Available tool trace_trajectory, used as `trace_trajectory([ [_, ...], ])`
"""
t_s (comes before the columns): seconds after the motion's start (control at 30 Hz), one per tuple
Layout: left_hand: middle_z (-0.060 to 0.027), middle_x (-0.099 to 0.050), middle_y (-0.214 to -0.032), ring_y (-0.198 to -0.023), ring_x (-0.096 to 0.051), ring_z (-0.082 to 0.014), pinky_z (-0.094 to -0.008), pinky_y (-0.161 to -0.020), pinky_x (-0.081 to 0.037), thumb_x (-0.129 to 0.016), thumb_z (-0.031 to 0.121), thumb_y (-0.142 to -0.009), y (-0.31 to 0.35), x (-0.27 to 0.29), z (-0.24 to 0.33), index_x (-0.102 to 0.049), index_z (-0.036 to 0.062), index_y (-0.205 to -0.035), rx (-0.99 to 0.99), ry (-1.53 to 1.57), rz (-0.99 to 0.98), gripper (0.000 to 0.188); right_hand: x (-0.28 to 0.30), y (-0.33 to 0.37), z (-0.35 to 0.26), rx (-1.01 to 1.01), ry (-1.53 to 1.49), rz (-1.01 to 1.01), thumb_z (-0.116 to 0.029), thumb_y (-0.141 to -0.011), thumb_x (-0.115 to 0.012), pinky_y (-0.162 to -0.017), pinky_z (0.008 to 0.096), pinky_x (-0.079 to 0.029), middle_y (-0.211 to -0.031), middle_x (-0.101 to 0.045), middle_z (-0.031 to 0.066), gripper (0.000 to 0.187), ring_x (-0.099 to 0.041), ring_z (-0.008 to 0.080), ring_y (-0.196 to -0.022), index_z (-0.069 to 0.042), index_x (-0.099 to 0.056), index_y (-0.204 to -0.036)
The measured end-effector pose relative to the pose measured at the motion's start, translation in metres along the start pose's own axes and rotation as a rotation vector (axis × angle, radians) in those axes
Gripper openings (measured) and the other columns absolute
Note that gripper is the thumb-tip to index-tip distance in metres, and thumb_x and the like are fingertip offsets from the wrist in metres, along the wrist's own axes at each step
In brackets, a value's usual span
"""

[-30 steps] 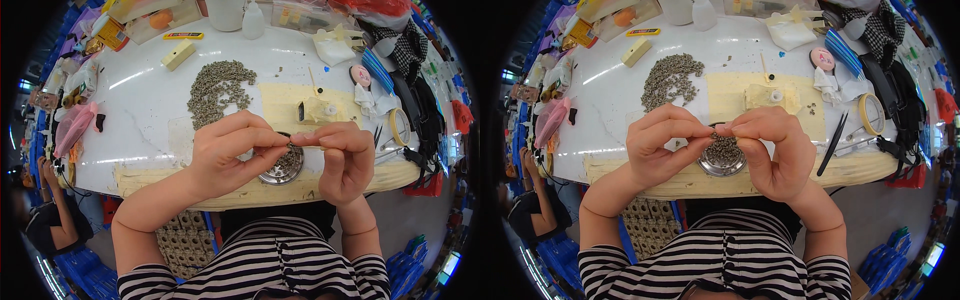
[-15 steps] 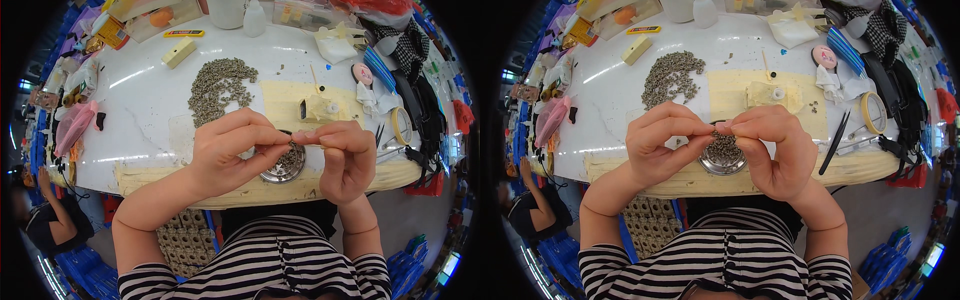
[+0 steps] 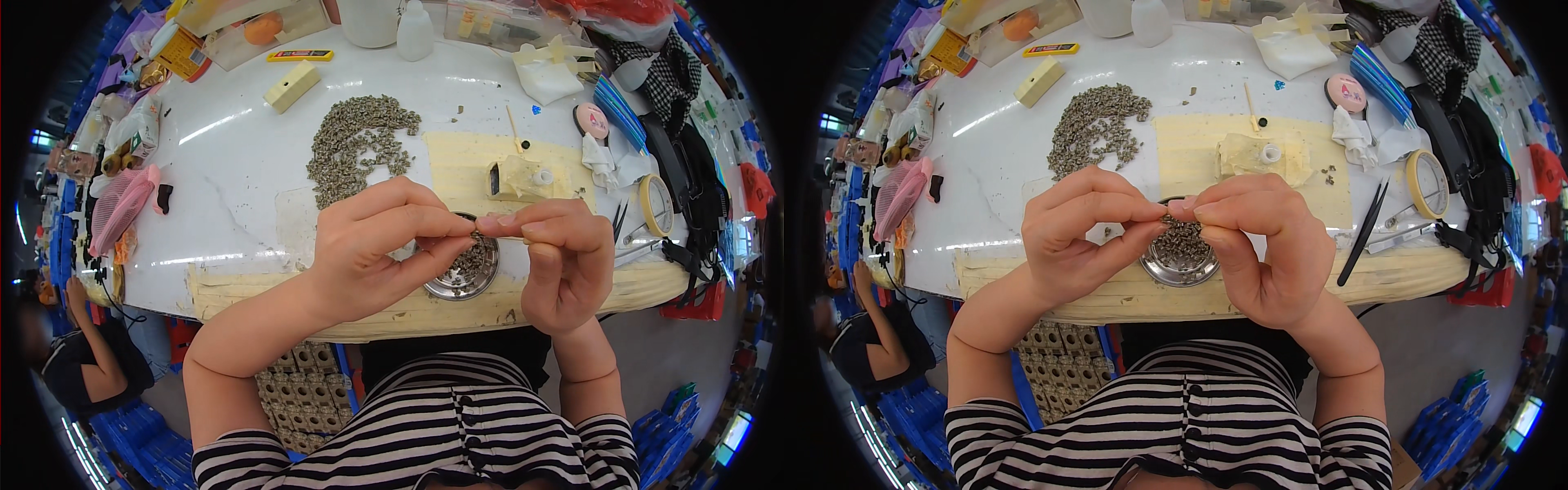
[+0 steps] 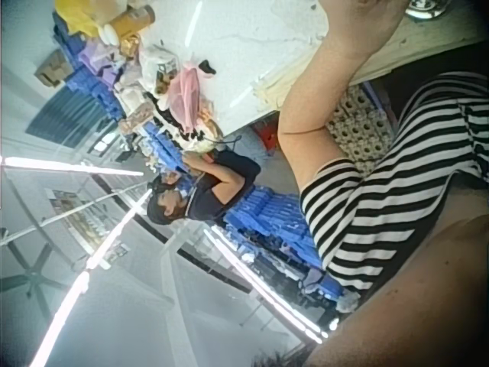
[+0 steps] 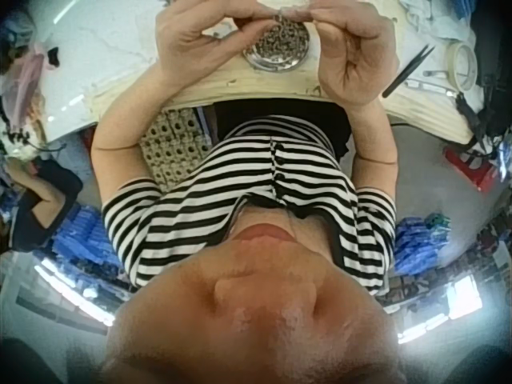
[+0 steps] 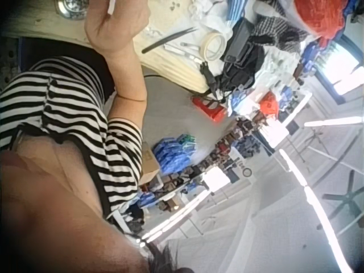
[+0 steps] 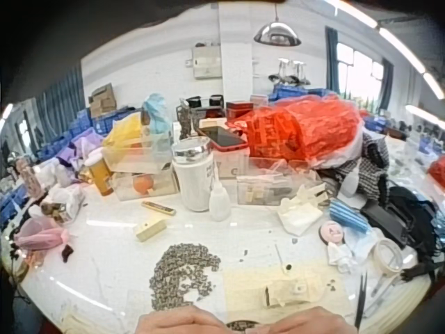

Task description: The person picks small metal rings and components from a pile on the table and places them into a small metal dish by hand.

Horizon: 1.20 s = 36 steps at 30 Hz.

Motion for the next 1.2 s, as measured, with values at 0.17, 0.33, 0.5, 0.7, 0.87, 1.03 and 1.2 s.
trace_trajectory([
  [0.17, -0.0043, -0.067, -0.082, -0.067, -0.064, -0.0121, -0.0243, -0.056, -0.051, -0.080, 0.000, -0.076, 0.000, 0.000, 0.000, -0.075, 0.0058, -0.094, 0.001, -0.004, -0.002, 0.019, 0.002, 0.000, -0.001, 0.017, -0.002, -0.003, -0.003, -0.098, -0.057, -0.082, 0.0302, -0.053, -0.097, -0.070, 0.0149, 0.010, -0.067, 0.0206, -0.089, 0.000, -0.053, -0.107],
  [0.33, -0.0047, -0.068, -0.082, -0.067, -0.064, -0.0126, -0.0243, -0.056, -0.051, -0.080, 0.000, -0.076, -0.001, 0.000, 0.001, -0.075, 0.0055, -0.093, 0.008, -0.018, -0.020, 0.019, 0.021, -0.001, 0.002, -0.007, 0.022, 0.166, -0.008, -0.102, -0.052, -0.081, 0.0275, -0.051, -0.096, -0.067, 0.0140, 0.010, -0.066, 0.0184, -0.089, 0.001, -0.051, -0.107],
  [0.5, -0.0075, -0.068, -0.084, -0.070, -0.064, -0.0129, -0.0226, -0.057, -0.049, -0.080, -0.006, -0.073, 0.000, 0.002, 0.002, -0.074, 0.0016, -0.093, -0.026, -0.014, -0.027, 0.022, 0.047, -0.008, 0.006, -0.010, 0.436, 0.315, -0.005, -0.096, -0.061, -0.079, 0.0285, -0.049, -0.096, -0.067, 0.0099, 0.007, -0.063, 0.0181, -0.086, 0.001, -0.062, -0.097],
  [0.7, -0.0075, -0.068, -0.083, -0.069, -0.064, -0.0127, -0.0226, -0.057, -0.048, -0.080, -0.007, -0.073, -0.001, 0.003, 0.004, -0.074, 0.0018, -0.093, -0.039, -0.011, -0.010, 0.022, 0.045, -0.018, 0.002, 0.059, 0.822, 0.197, -0.003, -0.088, -0.068, -0.082, 0.0360, -0.049, -0.096, -0.066, 0.0113, 0.009, -0.062, 0.0269, -0.090, 0.000, -0.063, -0.094],
  [0.87, -0.0074, -0.068, -0.083, -0.069, -0.064, -0.0130, -0.0231, -0.058, -0.049, -0.080, -0.007, -0.073, -0.001, 0.004, 0.007, -0.074, 0.0021, -0.093, -0.057, -0.009, 0.006, 0.022, 0.036, -0.018, 0.002, 0.058, 0.937, 0.131, -0.005, -0.086, -0.070, -0.083, 0.0377, -0.047, -0.096, -0.066, 0.0106, 0.018, -0.060, 0.0283, -0.092, -0.001, -0.068, -0.104],
  [1.03, -0.0068, -0.067, -0.084, -0.072, -0.064, -0.0136, -0.0238, -0.058, -0.049, -0.080, -0.006, -0.073, 0.002, 0.006, 0.009, -0.075, 0.0031, -0.094, -0.096, -0.017, 0.010, 0.024, 0.014, -0.010, -0.016, -0.031, 0.540, -0.004, -0.007, -0.087, -0.069, -0.076, 0.0337, -0.045, -0.092, -0.066, 0.0093, 0.015, -0.057, 0.0256, -0.084, -0.002, -0.071, -0.101],
  [1.2, -0.0061, -0.067, -0.085, -0.073, -0.063, -0.0139, -0.0242, -0.059, -0.050, -0.081, -0.005, -0.072, 0.003, 0.003, 0.010, -0.075, 0.0040, -0.096, -0.102, -0.017, -0.011, 0.026, -0.013, -0.003, 0.006, -0.283, 0.046, -0.113, -0.007, -0.090, -0.067, -0.070, 0.0291, -0.043, -0.082, -0.065, 0.0060, 0.008, -0.054, 0.0162, -0.075, 0.000, -0.070, -0.091],
])
Point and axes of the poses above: each hand's wrist, its own y-axis away from the middle knuckle, its own x-axis out of the back of the hand, z = x × y, the point moved 7 cm from there along -y, towards the middle knuckle
